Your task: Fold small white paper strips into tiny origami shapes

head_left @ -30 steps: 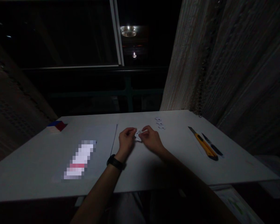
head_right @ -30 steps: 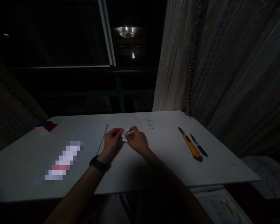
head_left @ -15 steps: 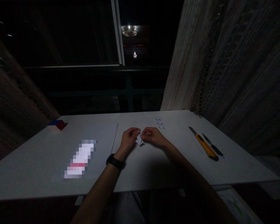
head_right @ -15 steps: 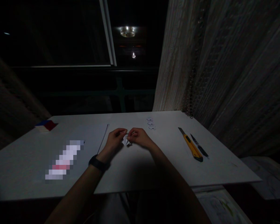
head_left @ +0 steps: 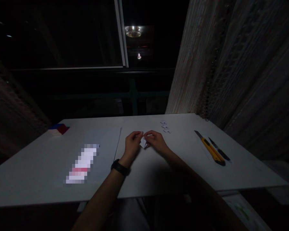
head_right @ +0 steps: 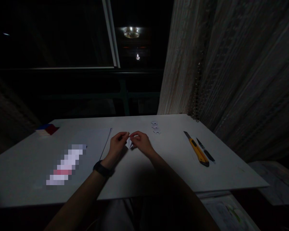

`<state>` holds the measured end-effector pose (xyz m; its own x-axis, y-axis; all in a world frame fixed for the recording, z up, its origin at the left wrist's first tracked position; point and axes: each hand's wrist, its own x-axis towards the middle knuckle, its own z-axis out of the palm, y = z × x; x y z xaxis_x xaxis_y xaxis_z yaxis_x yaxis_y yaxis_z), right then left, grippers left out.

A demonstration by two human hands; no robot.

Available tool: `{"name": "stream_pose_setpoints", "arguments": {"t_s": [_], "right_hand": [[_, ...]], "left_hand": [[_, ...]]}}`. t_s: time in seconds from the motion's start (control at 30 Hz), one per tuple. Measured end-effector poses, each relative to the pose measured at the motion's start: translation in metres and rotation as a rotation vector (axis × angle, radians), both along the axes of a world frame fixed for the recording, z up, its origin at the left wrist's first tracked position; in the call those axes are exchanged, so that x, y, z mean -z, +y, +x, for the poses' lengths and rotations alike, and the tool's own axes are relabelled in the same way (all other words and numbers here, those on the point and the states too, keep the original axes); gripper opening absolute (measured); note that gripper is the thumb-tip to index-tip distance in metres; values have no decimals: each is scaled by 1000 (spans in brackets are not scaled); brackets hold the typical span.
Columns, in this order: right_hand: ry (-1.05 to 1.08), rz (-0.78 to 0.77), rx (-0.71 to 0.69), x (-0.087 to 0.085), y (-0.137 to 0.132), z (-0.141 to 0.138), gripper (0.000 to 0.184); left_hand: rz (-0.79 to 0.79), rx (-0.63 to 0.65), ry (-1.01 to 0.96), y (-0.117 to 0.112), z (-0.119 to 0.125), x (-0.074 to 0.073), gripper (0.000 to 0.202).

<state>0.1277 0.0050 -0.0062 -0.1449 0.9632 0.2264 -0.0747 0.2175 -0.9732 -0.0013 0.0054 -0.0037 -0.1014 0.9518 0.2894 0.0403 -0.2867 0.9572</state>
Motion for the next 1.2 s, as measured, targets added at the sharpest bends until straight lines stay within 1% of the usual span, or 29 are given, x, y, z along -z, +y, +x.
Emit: {"name": "stream_pose_setpoints", "arguments": {"t_s": [0.13,0.27,0.4,0.5,0.57,0.67,0.73,0.8,0.9,1.0,1.1,1.2], "right_hand": [[-1,19,11,1,2,1,20],[-21,25,26,3,4,2,19],[-42,24,19,6,5,2,18],[-54,28,14,7,5,1,18],[-46,33,21,5,4,1,18],[-25,29,38,3,2,1,19],[-38,36,43,2,1,1,20],[-69,59,42,3,2,0,20],[-110,97,55,4,1,0,21],[-101,104,64,2,0,0,26],[-62,100,53,-3,-1,3,31],[-68,123,1,-7,0,7,26]], "left_hand": [[-3,54,-3,-1,-1,-3,29],[-19,110,-32,0,-3,-1,25],[-13,60,-53,2,-2,1,24],[-26,39,-105,2,-1,0,29],[-58,51,-158,1,-1,-1,35],[-111,103,-239,0,-2,-3,36],[-140,122,-258,-1,-3,-3,36],[-156,115,-251,-1,-4,-3,37],[-144,99,-217,-3,-3,-5,39],[-121,88,-194,-4,-3,-8,37],[-111,97,-230,-4,-4,-9,37],[-119,113,-273,-2,-6,-8,41]]}}
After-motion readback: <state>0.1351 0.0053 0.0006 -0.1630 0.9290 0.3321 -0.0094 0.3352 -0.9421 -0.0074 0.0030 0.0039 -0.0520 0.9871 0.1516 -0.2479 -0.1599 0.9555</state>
